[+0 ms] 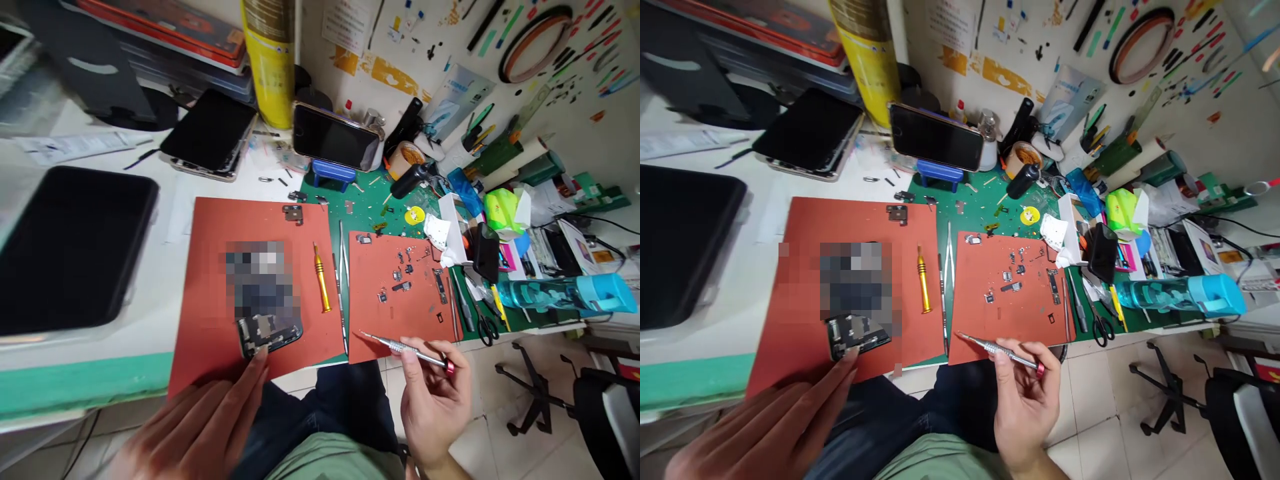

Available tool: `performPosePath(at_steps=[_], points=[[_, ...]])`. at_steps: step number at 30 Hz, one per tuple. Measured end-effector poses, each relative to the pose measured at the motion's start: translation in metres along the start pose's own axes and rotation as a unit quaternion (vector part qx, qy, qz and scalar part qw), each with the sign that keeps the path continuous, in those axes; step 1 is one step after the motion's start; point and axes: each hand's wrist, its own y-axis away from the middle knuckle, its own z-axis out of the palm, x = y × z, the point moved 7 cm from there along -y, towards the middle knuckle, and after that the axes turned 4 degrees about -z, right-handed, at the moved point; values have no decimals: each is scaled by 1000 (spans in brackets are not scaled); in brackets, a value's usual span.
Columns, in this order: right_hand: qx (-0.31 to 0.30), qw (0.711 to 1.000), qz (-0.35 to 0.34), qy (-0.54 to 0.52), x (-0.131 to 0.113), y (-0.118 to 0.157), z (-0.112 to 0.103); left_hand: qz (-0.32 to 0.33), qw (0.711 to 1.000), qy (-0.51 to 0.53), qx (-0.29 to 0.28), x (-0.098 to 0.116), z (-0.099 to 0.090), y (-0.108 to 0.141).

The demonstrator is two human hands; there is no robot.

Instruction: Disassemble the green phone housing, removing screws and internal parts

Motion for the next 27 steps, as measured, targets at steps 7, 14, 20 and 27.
performPosePath(at_steps=[7, 14, 20, 27], points=[[-61, 982, 127, -124, -5, 16, 43, 19, 998, -23, -54, 12, 3, 0], [-108, 960, 199, -166, -11, 21, 72, -11, 997, -13, -81, 13, -2, -2], [-151, 941, 236, -192, -13, 25, 81, -61, 988, 103, -94, 6, -11, -9], [-178, 925, 258, -213, -15, 33, 84, -54, 982, 164, -78, 0, -8, -8]])
